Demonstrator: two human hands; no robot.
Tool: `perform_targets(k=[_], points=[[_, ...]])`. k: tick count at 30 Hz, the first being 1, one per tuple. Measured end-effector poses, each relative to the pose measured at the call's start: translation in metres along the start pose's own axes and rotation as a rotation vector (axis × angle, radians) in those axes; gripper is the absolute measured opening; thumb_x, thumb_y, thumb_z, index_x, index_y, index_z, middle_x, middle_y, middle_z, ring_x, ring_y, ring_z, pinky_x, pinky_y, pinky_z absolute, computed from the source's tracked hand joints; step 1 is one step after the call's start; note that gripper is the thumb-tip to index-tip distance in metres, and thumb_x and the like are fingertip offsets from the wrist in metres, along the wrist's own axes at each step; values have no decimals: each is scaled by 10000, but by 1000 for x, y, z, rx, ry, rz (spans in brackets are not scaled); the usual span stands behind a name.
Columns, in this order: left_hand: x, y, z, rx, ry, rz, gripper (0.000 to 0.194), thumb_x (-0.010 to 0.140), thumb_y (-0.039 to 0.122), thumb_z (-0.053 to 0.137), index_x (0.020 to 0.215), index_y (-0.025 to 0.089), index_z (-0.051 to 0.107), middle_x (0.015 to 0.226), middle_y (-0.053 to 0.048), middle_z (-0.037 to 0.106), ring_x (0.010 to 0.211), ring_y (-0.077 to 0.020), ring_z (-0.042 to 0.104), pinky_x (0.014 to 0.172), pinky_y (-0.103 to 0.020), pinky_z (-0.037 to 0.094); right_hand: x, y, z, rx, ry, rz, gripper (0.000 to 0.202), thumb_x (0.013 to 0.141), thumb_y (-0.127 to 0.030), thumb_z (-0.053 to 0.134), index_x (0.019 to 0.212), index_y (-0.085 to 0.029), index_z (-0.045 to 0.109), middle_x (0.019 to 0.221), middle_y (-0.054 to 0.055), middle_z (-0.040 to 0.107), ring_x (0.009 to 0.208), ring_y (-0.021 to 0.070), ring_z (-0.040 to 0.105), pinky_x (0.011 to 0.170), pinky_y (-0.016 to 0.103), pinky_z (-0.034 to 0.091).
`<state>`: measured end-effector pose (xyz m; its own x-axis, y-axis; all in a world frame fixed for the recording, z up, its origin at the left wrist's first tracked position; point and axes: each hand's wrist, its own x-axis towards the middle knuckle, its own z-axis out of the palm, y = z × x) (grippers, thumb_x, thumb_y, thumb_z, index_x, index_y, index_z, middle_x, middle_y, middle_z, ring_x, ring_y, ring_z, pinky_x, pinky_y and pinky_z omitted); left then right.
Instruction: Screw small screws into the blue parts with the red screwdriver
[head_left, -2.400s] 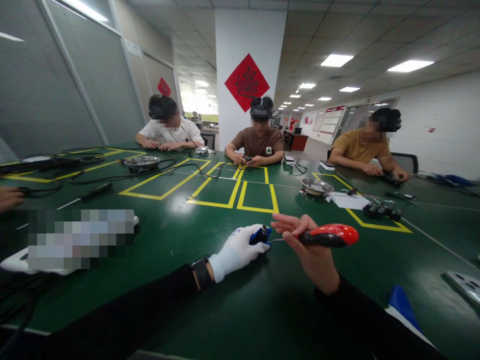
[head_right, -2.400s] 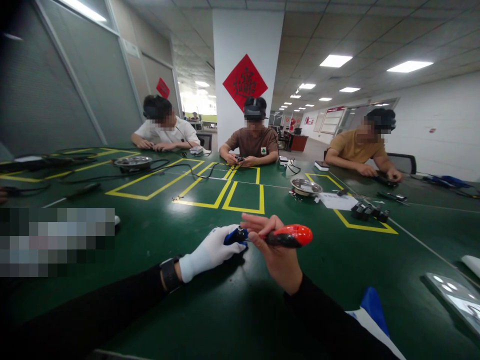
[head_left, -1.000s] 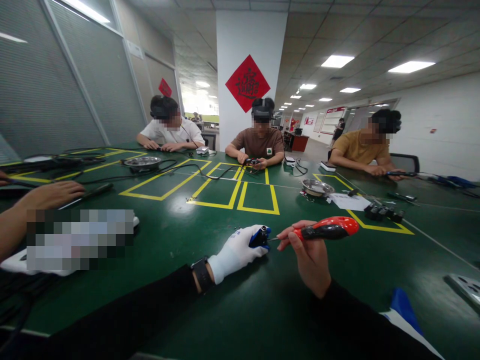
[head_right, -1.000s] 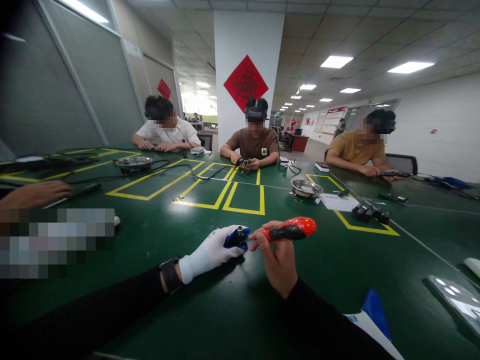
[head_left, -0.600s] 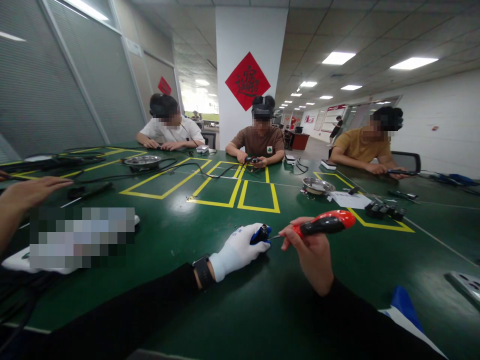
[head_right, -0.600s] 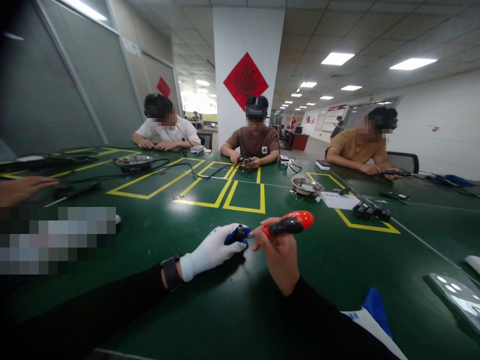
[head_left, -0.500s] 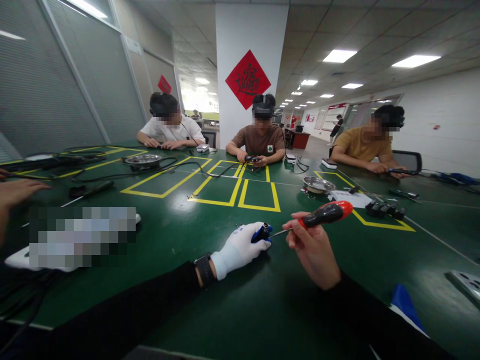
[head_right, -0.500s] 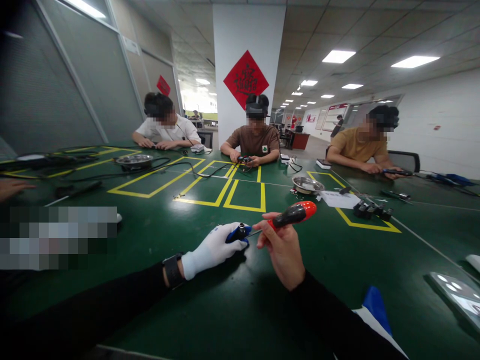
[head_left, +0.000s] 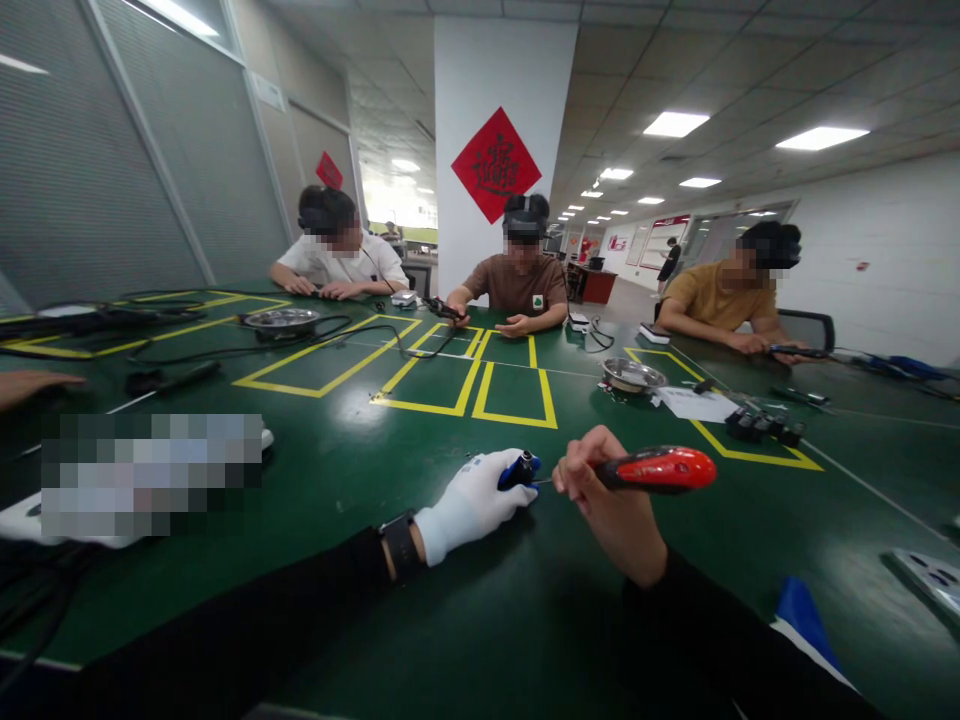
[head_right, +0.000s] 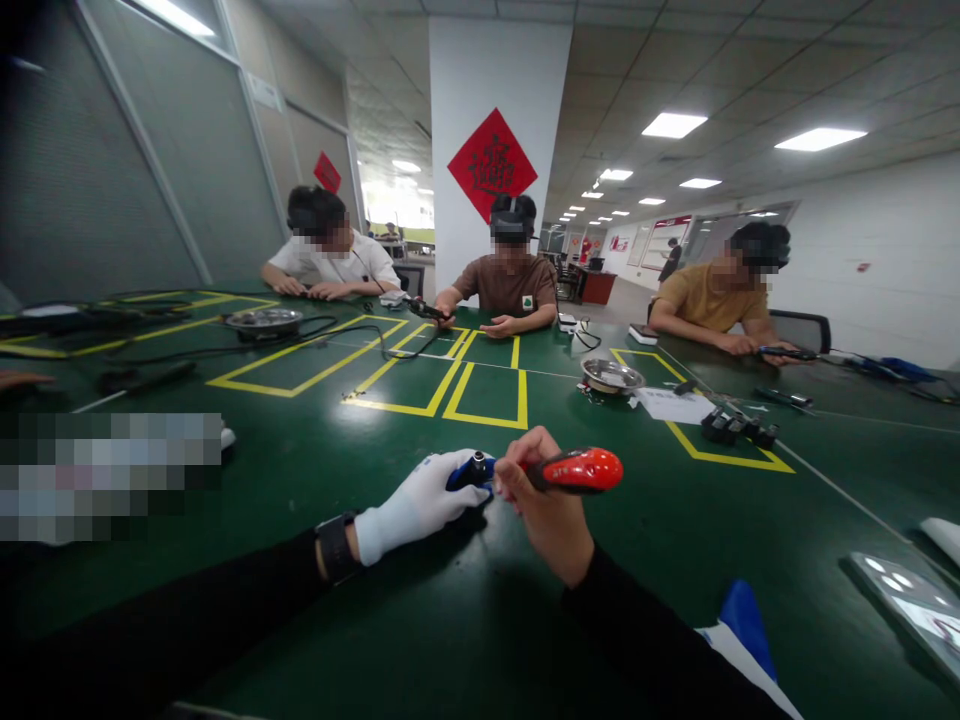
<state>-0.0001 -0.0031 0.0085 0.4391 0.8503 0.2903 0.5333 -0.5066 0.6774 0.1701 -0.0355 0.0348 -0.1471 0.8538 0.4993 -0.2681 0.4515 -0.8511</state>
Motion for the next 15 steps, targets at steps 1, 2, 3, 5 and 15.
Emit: perform_targets(k=[1,2,3,5,15], points=[[0,0,0,2,7,1,195,797,338,578,937,209,625,867,-15,669,787,-188,592,712,-266,432,1,1,2,31,28,6,118,848,-295,624,838,-250,515,583,-85,504,461,81,433,601,275,467],[0,0,0,5,14,3,203,794,340,583,944,210,626,878,-17,669,797,-190,590,713,-266,430,1,0,2,51,58,8,103,862,-304,603,922,-265,529,620,-80,506,483,83,445,626,282,474],[0,-1,0,7,21,4,210,790,343,588,948,210,627,889,-19,668,806,-193,589,712,-266,429,2,-1,2,65,80,11,149,875,-316,577,1012,-280,530,681,-68,522,526,90,475,665,299,484],[0,-1,1,1,21,1,221,786,346,591,956,210,627,894,-20,667,806,-193,587,699,-263,426,4,-5,-1,40,97,17,251,896,-339,531,1143,-301,512,846,-30,559,649,114,547,763,344,493],[-1,2,-1,-58,-39,-2,205,808,336,558,957,210,621,807,4,665,717,-170,592,690,-262,433,3,-6,-9,-111,-48,-59,131,899,-290,540,1029,-296,530,767,-35,550,618,128,554,754,369,503]])
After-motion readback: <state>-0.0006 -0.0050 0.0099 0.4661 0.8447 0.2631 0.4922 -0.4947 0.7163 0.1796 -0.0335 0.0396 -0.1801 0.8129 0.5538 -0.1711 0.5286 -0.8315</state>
